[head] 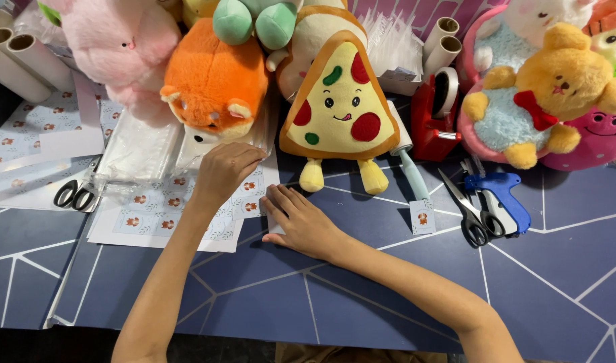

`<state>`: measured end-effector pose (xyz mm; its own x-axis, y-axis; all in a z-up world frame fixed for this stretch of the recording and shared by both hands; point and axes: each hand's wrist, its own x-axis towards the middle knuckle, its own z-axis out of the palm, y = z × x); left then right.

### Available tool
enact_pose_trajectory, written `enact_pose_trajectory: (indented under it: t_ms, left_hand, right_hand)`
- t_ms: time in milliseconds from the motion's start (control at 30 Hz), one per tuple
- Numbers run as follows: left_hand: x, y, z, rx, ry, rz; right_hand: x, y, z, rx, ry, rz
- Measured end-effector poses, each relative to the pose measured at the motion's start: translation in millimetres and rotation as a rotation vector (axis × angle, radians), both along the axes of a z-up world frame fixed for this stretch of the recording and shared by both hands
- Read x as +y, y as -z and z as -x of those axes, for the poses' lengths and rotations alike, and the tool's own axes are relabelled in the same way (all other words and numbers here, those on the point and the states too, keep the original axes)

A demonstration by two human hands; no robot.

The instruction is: Cutting a tag from a printed sheet and attaching it to a pizza plush toy using a tagging gun.

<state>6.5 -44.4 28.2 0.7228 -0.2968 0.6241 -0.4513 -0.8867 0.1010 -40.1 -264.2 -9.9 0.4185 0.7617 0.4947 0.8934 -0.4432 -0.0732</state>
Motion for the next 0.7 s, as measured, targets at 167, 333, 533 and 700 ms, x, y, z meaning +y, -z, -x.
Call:
enact_pose_trajectory:
  t_ms: [167, 333, 533, 700]
  left_hand:
    - [7.6, 27.4, -6.5, 0.044, 0.043, -0.043]
    - [5.2, 25.6, -3.7, 0.075, 0.069, -0.052]
    - [5.9, 33.7, -5.1, 0.084, 0.063, -0.091]
    - [5.0, 33.3, -6.1, 0.093, 0.048, -0.118]
  right_hand:
    - [-1.3, -9.1, -0.4, 0.062, -0.005, 0.009]
    - [-5.1, -12.6, 2.7, 0.086, -0.013, 0.028]
    - [-5.6, -10.3, 3.6, 0.053, -0.013, 0.022]
    - [-1.6, -3.6, 0.6, -0.033, 0.043, 0.028]
